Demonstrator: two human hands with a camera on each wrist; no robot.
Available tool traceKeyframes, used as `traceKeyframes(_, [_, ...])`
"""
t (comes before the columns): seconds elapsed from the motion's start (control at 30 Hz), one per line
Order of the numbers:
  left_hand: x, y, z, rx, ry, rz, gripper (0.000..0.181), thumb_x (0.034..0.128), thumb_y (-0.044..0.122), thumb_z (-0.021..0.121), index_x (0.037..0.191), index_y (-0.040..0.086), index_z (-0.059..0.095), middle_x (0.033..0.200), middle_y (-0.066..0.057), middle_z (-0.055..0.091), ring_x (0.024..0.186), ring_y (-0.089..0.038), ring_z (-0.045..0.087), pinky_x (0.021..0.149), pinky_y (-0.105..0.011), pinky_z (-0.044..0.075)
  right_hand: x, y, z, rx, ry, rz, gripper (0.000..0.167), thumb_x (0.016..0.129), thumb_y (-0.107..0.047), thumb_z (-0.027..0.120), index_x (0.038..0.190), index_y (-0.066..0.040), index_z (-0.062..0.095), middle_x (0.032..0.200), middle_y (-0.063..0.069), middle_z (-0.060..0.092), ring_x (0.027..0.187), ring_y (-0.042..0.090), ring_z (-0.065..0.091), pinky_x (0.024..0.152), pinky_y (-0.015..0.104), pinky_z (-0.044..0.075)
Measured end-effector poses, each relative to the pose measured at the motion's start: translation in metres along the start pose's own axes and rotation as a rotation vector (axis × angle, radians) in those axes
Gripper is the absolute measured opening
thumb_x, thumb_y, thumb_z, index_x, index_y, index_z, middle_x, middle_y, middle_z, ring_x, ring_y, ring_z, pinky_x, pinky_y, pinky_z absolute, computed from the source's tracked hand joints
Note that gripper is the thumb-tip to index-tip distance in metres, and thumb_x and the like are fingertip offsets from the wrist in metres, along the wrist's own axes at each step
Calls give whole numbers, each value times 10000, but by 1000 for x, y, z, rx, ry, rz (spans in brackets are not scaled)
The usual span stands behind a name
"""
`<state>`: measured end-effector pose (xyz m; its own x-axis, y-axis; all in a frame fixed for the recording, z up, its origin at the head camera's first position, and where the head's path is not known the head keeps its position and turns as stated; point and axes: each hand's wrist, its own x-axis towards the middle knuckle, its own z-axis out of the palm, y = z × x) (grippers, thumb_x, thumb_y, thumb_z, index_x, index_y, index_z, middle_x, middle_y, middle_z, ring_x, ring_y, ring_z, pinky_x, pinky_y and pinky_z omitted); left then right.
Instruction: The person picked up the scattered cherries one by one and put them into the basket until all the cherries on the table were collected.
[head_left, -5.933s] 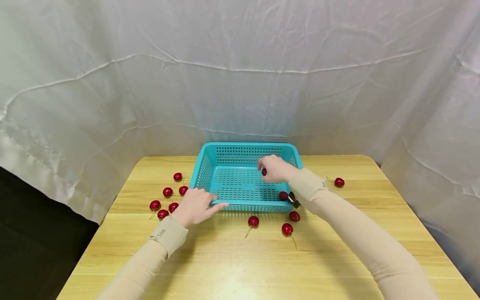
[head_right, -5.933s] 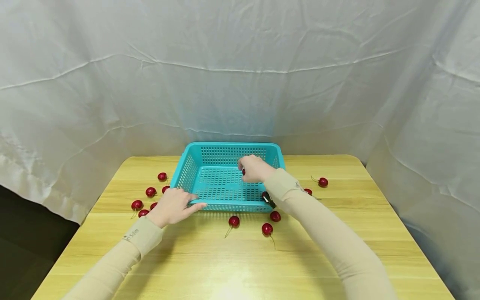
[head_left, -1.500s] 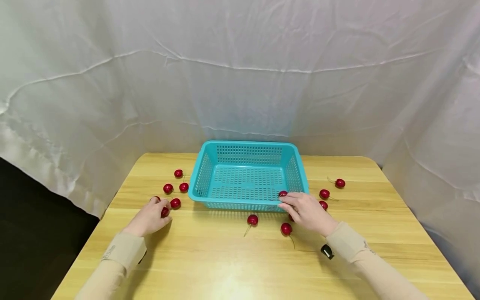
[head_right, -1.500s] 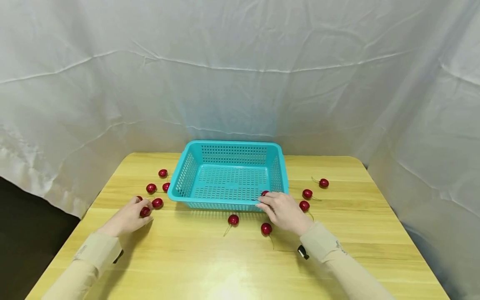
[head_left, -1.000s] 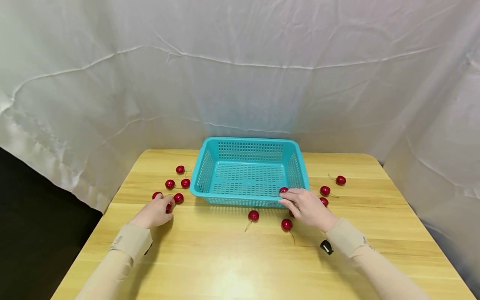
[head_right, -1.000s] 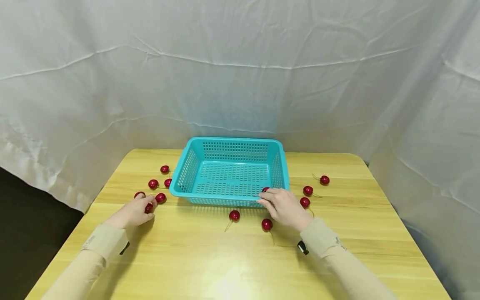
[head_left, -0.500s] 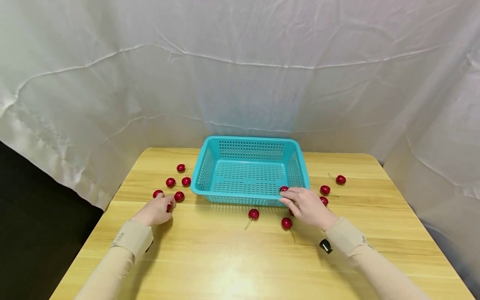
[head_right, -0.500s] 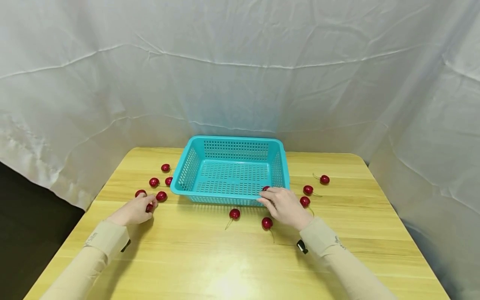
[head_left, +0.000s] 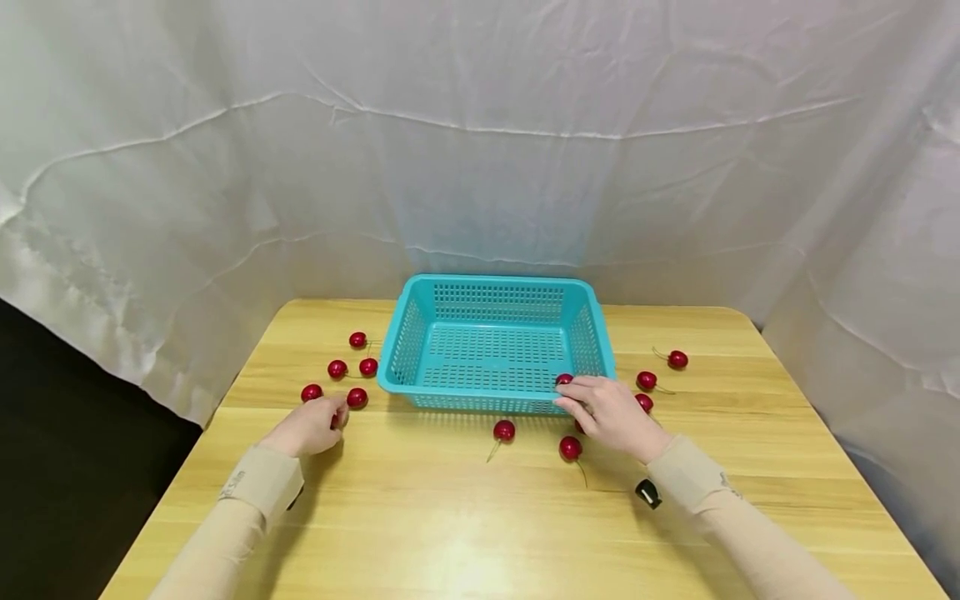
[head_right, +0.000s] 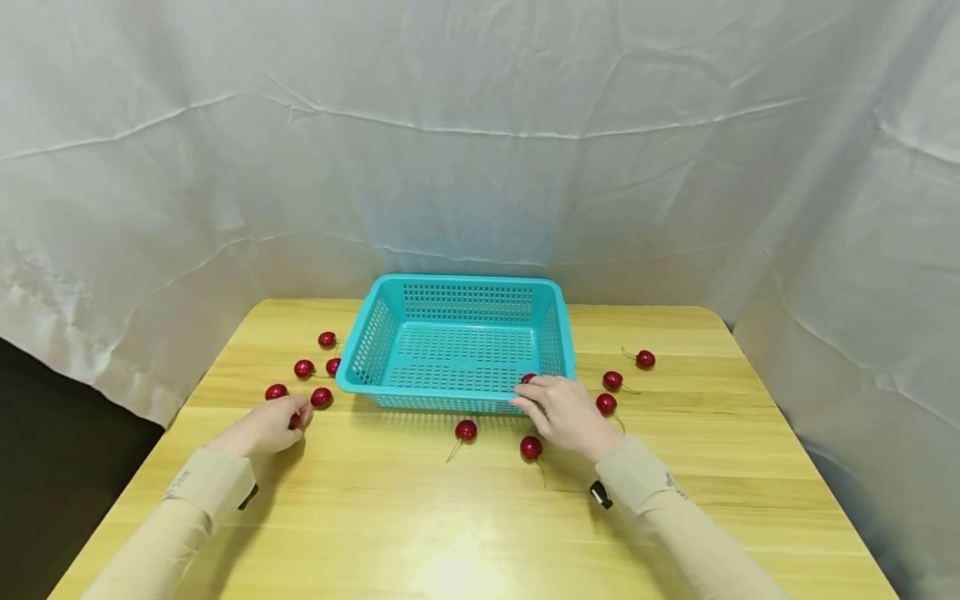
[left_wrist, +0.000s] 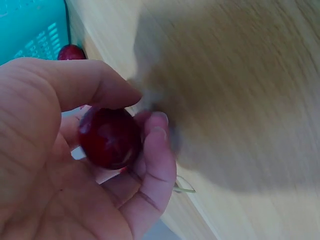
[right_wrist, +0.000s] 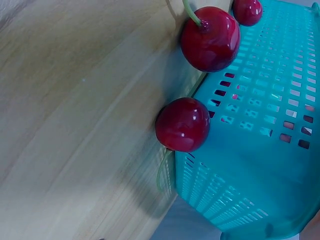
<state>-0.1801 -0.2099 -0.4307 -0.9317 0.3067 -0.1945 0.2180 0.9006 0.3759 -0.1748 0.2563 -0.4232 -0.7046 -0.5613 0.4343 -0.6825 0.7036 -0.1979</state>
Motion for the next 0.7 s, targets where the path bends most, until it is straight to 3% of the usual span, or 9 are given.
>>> traceKeyframes(0.17, [1, -2, 0, -29, -9, 6, 177, 783, -73, 543, 817, 92, 488, 699, -13, 425, 682, -171, 451, 629, -292, 341, 0, 0, 0, -2, -6, 3, 212, 937, -203, 709, 1082, -63, 774, 1020, 59, 778, 948, 235, 745, 864, 426, 596])
traceKeyframes(0.4, [4, -4, -6, -7, -24, -17, 164, 807, -30, 575, 804, 119, 508, 721, -12, 476, 715, -170, 475, 646, -293, 363, 1, 0, 0, -11, -10, 4, 223, 936, -201, 709, 1088, -50, 770, 1030, 66, 780, 951, 241, 744, 867, 432, 593])
traceKeyframes(0.7, [4, 0, -19, 14, -17, 27, 97, 834, 22, 590, 817, 103, 539, 729, -17, 505, 707, -173, 482, 649, -309, 376, 1, 2, 2, -36, -7, -42, 220, 907, -168, 729, 1084, -46, 775, 1017, 75, 775, 941, 242, 743, 853, 426, 598])
